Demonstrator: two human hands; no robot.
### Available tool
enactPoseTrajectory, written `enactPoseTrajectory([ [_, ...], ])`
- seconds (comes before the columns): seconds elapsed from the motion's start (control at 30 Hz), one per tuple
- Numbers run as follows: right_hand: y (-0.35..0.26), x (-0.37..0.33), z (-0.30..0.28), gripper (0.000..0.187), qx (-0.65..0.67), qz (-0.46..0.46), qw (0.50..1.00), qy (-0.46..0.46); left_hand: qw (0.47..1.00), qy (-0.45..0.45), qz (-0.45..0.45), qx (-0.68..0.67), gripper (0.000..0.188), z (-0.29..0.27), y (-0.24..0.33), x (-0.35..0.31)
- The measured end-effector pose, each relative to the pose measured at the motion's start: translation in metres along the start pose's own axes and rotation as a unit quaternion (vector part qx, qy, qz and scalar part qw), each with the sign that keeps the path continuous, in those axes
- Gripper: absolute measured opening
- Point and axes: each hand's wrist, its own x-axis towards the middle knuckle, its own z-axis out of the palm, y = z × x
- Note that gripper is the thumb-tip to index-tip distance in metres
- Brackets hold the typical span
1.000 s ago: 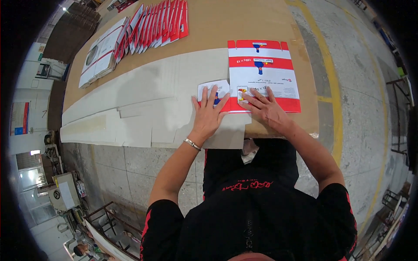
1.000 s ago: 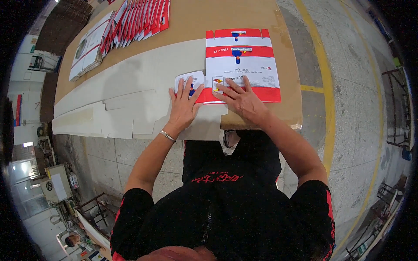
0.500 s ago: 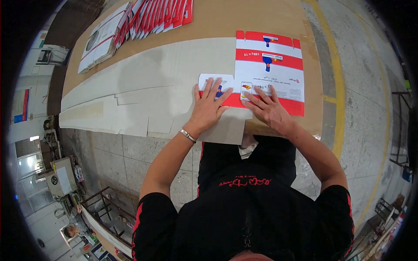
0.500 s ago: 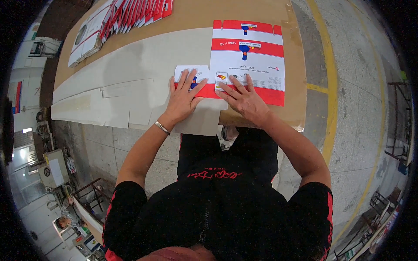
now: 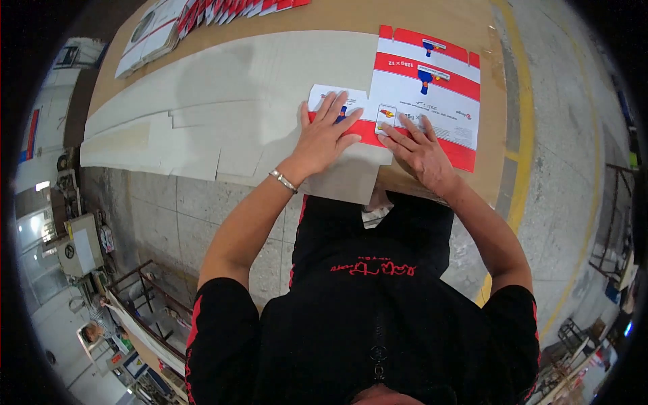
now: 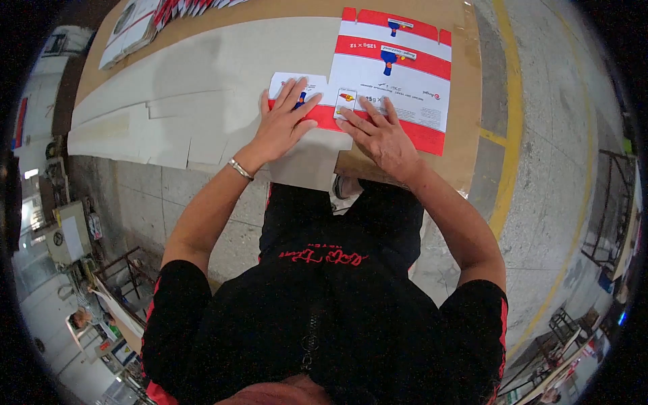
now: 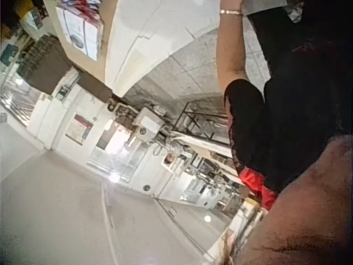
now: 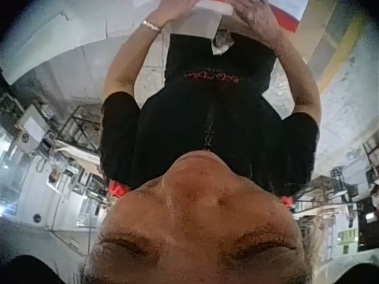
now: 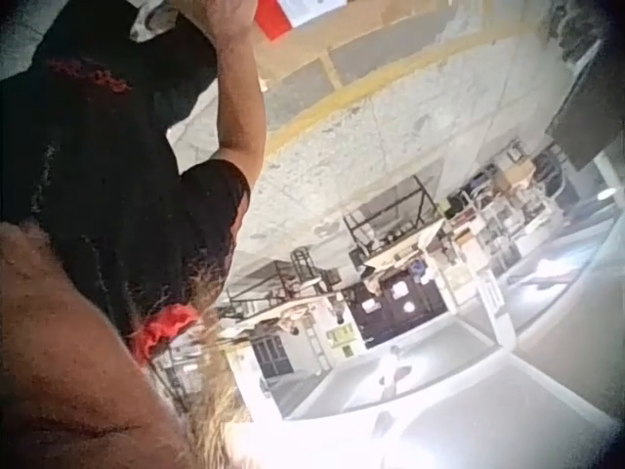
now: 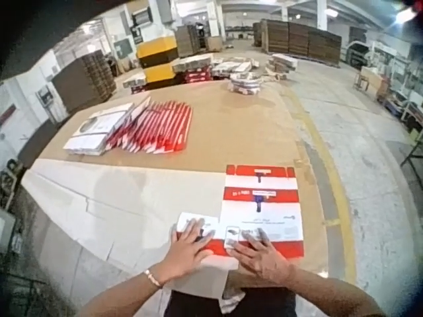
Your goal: Folding cardboard sheets into packaging boxes at a work table.
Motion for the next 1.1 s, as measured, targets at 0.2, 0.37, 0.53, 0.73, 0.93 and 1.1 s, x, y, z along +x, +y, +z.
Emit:
enactPoseTrajectory([
  [0.2,0.009,0.003,-0.013,0.057,-0.011,0.013,1.000,0.004,0.989,0.023,-0.126,-0.073,0.071,0.006,0.007,0.046],
  [0.37,-0.008,-0.013,-0.011,0.058,0.116,0.026,0.992,0.045,0.988,0.043,-0.142,-0.030,0.064,0.022,-0.013,0.100],
  [0.53,-0.059,-0.097,-0.035,0.044,0.519,0.360,0.775,0.035,0.960,-0.176,-0.134,-0.174,0.061,-0.048,0.000,0.102],
  [0.73,-0.088,-0.094,-0.040,0.050,0.875,0.269,0.364,0.172,0.830,-0.182,0.073,-0.523,0.062,-0.053,0.064,0.063],
  [0.93,-0.050,-0.023,-0.048,0.047,0.759,0.367,0.437,0.312,0.835,0.075,-0.041,-0.543,0.061,-0.062,0.091,0.021],
  [1.1,0.071,0.019,-0.059,0.051,0.551,0.330,0.750,0.159,0.892,0.144,-0.197,-0.381,0.047,-0.048,-0.011,-0.026],
])
